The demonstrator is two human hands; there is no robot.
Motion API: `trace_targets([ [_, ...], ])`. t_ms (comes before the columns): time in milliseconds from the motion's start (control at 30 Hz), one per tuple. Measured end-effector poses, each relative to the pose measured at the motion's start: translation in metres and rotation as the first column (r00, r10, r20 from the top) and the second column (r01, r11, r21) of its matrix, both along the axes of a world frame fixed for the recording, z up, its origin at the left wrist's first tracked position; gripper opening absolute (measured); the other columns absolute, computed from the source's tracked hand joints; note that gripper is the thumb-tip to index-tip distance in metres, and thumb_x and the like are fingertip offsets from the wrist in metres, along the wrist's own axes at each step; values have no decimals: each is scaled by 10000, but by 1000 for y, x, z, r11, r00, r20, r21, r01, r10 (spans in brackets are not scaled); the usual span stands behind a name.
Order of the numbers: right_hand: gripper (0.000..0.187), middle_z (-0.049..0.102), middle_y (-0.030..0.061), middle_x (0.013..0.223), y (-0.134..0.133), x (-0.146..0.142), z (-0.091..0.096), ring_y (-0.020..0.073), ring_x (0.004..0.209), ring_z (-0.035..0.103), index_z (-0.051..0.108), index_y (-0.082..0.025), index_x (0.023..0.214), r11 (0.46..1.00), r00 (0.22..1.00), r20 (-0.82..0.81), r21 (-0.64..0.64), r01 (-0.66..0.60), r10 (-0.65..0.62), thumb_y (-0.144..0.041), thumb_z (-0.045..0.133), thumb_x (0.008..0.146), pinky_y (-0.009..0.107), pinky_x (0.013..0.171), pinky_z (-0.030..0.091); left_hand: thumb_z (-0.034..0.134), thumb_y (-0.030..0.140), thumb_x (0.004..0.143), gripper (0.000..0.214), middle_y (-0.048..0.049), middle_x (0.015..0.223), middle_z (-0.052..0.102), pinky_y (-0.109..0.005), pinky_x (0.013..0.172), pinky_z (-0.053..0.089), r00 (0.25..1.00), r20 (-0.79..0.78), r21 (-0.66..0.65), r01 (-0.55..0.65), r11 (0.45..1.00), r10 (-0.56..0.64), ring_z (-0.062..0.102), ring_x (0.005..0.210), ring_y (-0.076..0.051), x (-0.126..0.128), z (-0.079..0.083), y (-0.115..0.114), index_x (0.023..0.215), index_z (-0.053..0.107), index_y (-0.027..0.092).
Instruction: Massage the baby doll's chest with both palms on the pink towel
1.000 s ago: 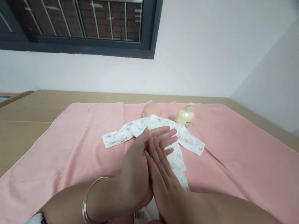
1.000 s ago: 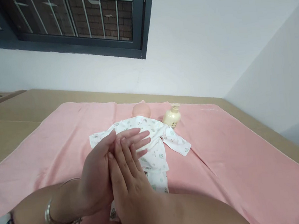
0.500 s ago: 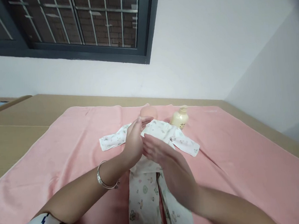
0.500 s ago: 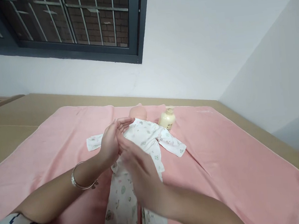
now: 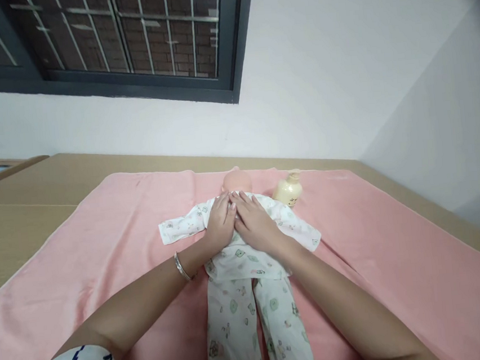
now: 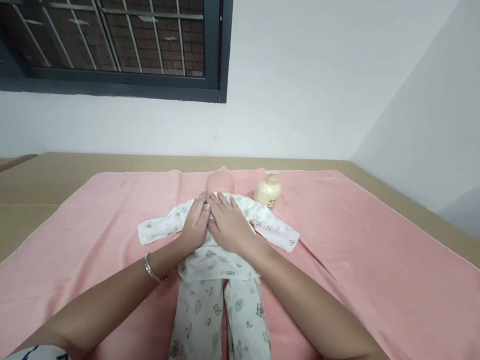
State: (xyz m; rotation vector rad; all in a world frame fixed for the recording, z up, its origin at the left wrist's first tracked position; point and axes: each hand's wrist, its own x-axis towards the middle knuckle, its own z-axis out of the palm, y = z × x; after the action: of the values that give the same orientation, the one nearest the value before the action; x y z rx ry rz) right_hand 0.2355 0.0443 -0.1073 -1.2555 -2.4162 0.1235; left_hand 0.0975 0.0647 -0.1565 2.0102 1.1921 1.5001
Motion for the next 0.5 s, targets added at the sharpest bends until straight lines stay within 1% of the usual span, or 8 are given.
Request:
trace_targets([
  [67,603,286,122,1614,10,8,-1,275,1527,181,288,-121,1558,999,999,26,-33,-19,20,-354,329,1003,553,1242,148,264,476,1024,543,-179,1463,504,-503,1222,255,999,9,-7,-34,999,34,414,1417,-266,0,-2,-1,1365,509,132],
  [100,607,272,128,1618,15,12,-1,277,1527,180,291,-124,1558,999,1000,18,-51,-2,3,-397,308,1016,552,1240,146,268,475,1023,542,-179,1458,508,-496,1218,265,999,16,-6,-45,999,45,417,1415,-266,0,-2,-2,1362,512,129],
  [200,654,258,176,1615,24,19,-3,291,1523,192,300,-74,1548,988,992,-32,-97,117,-120,-470,260,1029,516,1240,176,274,474,1021,536,-180,1419,541,-478,1201,301,999,25,17,-49,999,48,456,1379,-266,0,-1,-3,1337,529,123],
  [267,667,263,207,1607,19,15,-5,314,1521,188,303,-28,1536,975,977,-19,-80,209,-211,-455,274,1025,511,1237,194,266,480,1022,540,-178,1405,552,-481,1188,317,999,17,17,-43,999,42,475,1359,-270,-1,-1,-3,1342,524,130],
  [333,646,254,217,1607,6,7,-4,344,1521,170,320,-9,1524,971,970,46,-18,239,-237,-394,336,1005,538,1231,195,246,491,1025,557,-171,1445,519,-489,1196,298,999,26,0,-24,1000,24,448,1386,-271,-1,-2,-3,1404,469,148],
  [367,624,250,208,1611,-2,2,-3,350,1521,161,338,-16,1519,978,974,90,13,206,-206,-349,362,992,549,1231,189,235,496,1026,571,-166,1486,479,-492,1210,271,999,38,-5,-7,1000,7,415,1416,-268,-1,-3,-3,1450,418,159],
  [433,572,262,158,1617,-14,-4,-1,334,1527,149,395,-68,1506,997,984,164,41,68,-73,-270,374,971,543,1241,169,220,506,1028,601,-153,1570,373,-497,1239,199,998,61,0,34,999,-34,329,1476,-259,-2,-5,-3,1531,285,183],
  [500,532,299,98,1613,-14,-3,2,292,1532,154,438,-142,1495,998,982,181,22,-60,55,-256,339,984,527,1252,145,213,518,1028,631,-141,1615,291,-500,1253,147,995,80,15,52,999,-53,272,1505,-250,-2,-7,-2,1573,169,203],
])
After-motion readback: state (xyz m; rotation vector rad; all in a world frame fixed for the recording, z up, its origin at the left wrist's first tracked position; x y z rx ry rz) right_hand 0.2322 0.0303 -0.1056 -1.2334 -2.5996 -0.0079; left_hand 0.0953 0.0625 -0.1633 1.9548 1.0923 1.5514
